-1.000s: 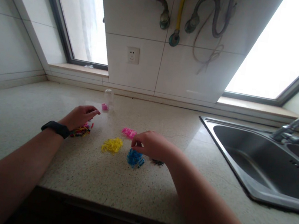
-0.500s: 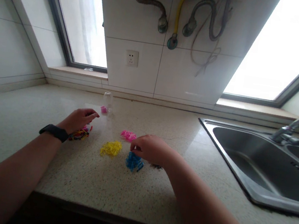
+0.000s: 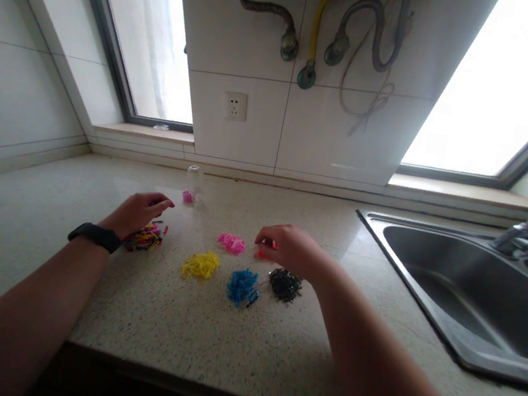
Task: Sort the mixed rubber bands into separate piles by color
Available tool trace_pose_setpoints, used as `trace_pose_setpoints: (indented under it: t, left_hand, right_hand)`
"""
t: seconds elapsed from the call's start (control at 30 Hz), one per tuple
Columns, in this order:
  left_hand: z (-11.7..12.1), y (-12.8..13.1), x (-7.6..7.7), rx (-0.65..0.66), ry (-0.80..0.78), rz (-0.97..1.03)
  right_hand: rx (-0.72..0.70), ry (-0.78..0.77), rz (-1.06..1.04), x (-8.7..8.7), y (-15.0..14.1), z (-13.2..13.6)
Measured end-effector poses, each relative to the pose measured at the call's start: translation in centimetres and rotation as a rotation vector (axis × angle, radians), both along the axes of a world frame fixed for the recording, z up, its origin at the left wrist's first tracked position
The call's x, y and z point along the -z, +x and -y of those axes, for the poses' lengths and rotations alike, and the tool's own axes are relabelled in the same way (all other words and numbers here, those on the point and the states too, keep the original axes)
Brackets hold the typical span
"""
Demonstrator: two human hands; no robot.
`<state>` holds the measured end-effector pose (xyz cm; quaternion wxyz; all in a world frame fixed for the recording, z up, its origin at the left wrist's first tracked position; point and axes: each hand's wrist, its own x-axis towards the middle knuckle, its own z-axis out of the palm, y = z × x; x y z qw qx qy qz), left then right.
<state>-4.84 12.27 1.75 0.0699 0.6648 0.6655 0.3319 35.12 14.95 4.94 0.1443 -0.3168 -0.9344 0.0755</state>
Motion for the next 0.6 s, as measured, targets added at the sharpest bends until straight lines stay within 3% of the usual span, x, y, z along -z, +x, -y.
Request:
trace_pose_setpoints:
  t: [0.17, 0.3, 0.43, 0.6]
  left_hand:
    - [0.3, -1.3, -0.3, -0.025, 0.005, -0.013]
    - [0.4, -1.6, -0.3, 0.001, -0.019, -0.016]
    - [0.3, -1.7, -0.1, 0.023, -0.035, 0.044]
    - [0.0, -2.1, 0.3, 0.005, -0.049, 0.084]
  right_hand:
    - [0.25, 0.033, -0.173, 1.8, 4.4, -4.0]
    - [0.379, -0.069, -0.271, 4.1, 7.8, -6.7]
    - [0.418, -0.151, -0.27, 5.5, 9.0, -7.9]
    - [0.403, -0.174, -0.252, 5.7, 8.8, -8.1]
